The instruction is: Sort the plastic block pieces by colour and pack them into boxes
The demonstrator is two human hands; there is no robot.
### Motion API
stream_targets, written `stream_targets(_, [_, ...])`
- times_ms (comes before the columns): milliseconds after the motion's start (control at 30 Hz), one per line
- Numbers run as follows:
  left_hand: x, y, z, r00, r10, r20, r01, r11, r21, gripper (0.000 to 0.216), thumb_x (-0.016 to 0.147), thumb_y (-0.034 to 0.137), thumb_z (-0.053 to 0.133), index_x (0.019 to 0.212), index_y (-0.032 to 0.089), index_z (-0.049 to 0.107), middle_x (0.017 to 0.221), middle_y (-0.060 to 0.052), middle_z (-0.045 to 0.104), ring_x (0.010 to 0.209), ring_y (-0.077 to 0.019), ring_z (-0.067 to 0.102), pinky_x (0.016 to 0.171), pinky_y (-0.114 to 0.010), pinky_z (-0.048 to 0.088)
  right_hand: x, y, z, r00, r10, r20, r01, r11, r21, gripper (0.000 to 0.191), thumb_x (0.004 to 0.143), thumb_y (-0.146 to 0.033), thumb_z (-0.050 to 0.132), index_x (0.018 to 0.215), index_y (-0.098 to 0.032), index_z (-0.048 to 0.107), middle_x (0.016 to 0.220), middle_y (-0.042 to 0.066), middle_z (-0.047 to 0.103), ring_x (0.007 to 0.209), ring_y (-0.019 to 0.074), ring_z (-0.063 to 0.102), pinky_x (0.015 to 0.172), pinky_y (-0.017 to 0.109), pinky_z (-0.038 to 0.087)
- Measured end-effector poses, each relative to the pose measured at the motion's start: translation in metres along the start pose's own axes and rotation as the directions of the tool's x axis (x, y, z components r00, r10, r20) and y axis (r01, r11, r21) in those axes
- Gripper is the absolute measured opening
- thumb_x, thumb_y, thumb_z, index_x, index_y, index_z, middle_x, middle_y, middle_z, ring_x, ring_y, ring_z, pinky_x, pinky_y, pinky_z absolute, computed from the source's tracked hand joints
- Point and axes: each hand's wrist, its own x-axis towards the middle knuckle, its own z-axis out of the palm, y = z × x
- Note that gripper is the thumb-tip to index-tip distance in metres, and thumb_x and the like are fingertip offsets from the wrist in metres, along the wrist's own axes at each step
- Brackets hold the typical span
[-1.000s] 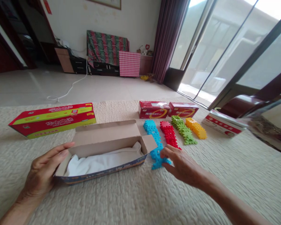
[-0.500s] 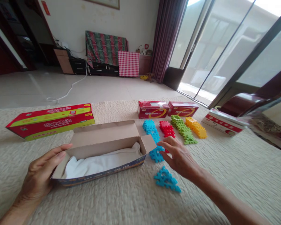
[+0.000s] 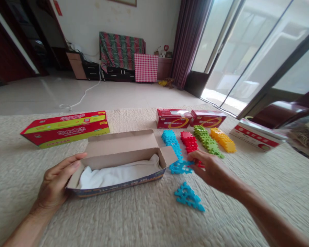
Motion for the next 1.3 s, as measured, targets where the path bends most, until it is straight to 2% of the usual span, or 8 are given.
stream_targets(133, [0.002, -0.005, -0.002, 0.993, 0.023, 0.114, -0.018, 0.999, -0.042, 0.043, 0.067, 0.042, 0.070, 0.101, 0.016, 0.069, 0.058, 0.003, 0.060, 0.049, -0.0081, 0.047, 0.045, -0.017, 0.034, 0.015, -0.002, -0.029, 0.976, 0.052, -0.211, -0.024, 0.991, 0.132, 0.017, 0.081, -0.035, 0.060, 0.095, -0.024, 0.061, 0.083, 0.005, 0.066, 0.068, 0.0165, 0.061, 0.058, 0.029, 0.049])
stream_targets(233, [0.005, -0.008, -0.003, 0.990, 0.058, 0.132, -0.055, 0.998, -0.027, 0.040, 0.071, 0.042, 0.067, 0.101, 0.016, 0.070, 0.058, 0.003, 0.059, 0.049, -0.0083, 0.047, 0.046, -0.018, 0.034, 0.048, -0.042, -0.028, 0.991, -0.016, -0.136, 0.066, 0.925, 0.373, 0.022, 0.082, -0.039, 0.060, 0.100, -0.026, 0.060, 0.087, 0.004, 0.068, 0.067, 0.0157, 0.063, 0.052, 0.027, 0.049])
stream_targets(400, [0.008, -0.011, -0.003, 0.980, 0.123, 0.156, -0.121, 0.992, -0.018, 0.036, 0.073, 0.041, 0.065, 0.097, 0.015, 0.072, 0.074, -0.002, 0.068, 0.061, -0.0124, 0.056, 0.055, -0.021, 0.042, 0.105, -0.144, 0.024, 0.969, -0.239, 0.062, 0.191, 0.886, 0.424, 0.012, 0.080, -0.025, 0.060, 0.089, -0.019, 0.065, 0.075, 0.000, 0.067, 0.063, 0.0107, 0.060, 0.055, 0.023, 0.047])
stream_targets(533, [0.009, -0.013, -0.004, 0.974, 0.126, 0.191, -0.125, 0.992, -0.020, 0.037, 0.075, 0.042, 0.064, 0.099, 0.015, 0.071, 0.067, -0.001, 0.066, 0.055, -0.0110, 0.053, 0.052, -0.021, 0.040, 0.125, -0.180, 0.067, 0.910, -0.367, 0.191, 0.299, 0.903, 0.307, 0.014, 0.073, -0.012, 0.059, 0.082, -0.017, 0.069, 0.072, 0.000, 0.066, 0.062, 0.0089, 0.055, 0.057, 0.021, 0.042])
stream_targets(667, [0.009, -0.013, -0.003, 0.970, 0.130, 0.205, -0.125, 0.991, -0.035, 0.038, 0.075, 0.042, 0.064, 0.101, 0.015, 0.070, 0.068, -0.001, 0.066, 0.056, -0.0117, 0.054, 0.052, -0.022, 0.040, 0.127, -0.179, 0.085, 0.873, -0.399, 0.281, 0.350, 0.913, 0.208, 0.017, 0.071, -0.008, 0.058, 0.080, -0.017, 0.069, 0.073, 0.000, 0.065, 0.063, 0.0092, 0.054, 0.059, 0.022, 0.039])
stream_targets(1033, [0.010, -0.018, -0.004, 0.965, 0.128, 0.230, -0.114, 0.991, -0.075, 0.040, 0.077, 0.042, 0.064, 0.105, 0.015, 0.068, 0.072, -0.002, 0.066, 0.060, -0.0120, 0.056, 0.055, -0.022, 0.042, 0.125, -0.185, 0.089, 0.850, -0.334, 0.407, 0.437, 0.879, -0.192, 0.008, 0.082, -0.014, 0.055, 0.079, -0.018, 0.061, 0.074, 0.003, 0.068, 0.059, 0.0109, 0.057, 0.051, 0.025, 0.027])
stream_targets(1167, [0.011, -0.016, -0.004, 0.969, 0.123, 0.216, -0.117, 0.992, -0.043, 0.040, 0.076, 0.043, 0.064, 0.104, 0.014, 0.069, 0.074, -0.003, 0.067, 0.061, -0.0131, 0.058, 0.056, -0.023, 0.044, 0.122, -0.184, 0.073, 0.874, -0.360, 0.328, 0.437, 0.876, -0.203, 0.012, 0.084, -0.019, 0.056, 0.073, -0.017, 0.060, 0.067, 0.003, 0.064, 0.052, 0.0097, 0.051, 0.048, 0.026, 0.023])
stream_targets(1300, [0.007, -0.012, -0.003, 0.979, 0.095, 0.179, -0.097, 0.995, 0.004, 0.039, 0.073, 0.043, 0.066, 0.101, 0.016, 0.071, 0.080, -0.003, 0.070, 0.064, -0.0138, 0.059, 0.057, -0.022, 0.044, 0.111, -0.147, 0.020, 0.937, -0.343, 0.063, 0.348, 0.931, -0.112, 0.022, 0.087, -0.029, 0.053, 0.068, -0.019, 0.059, 0.060, -0.001, 0.059, 0.051, 0.0086, 0.048, 0.050, 0.024, 0.029])
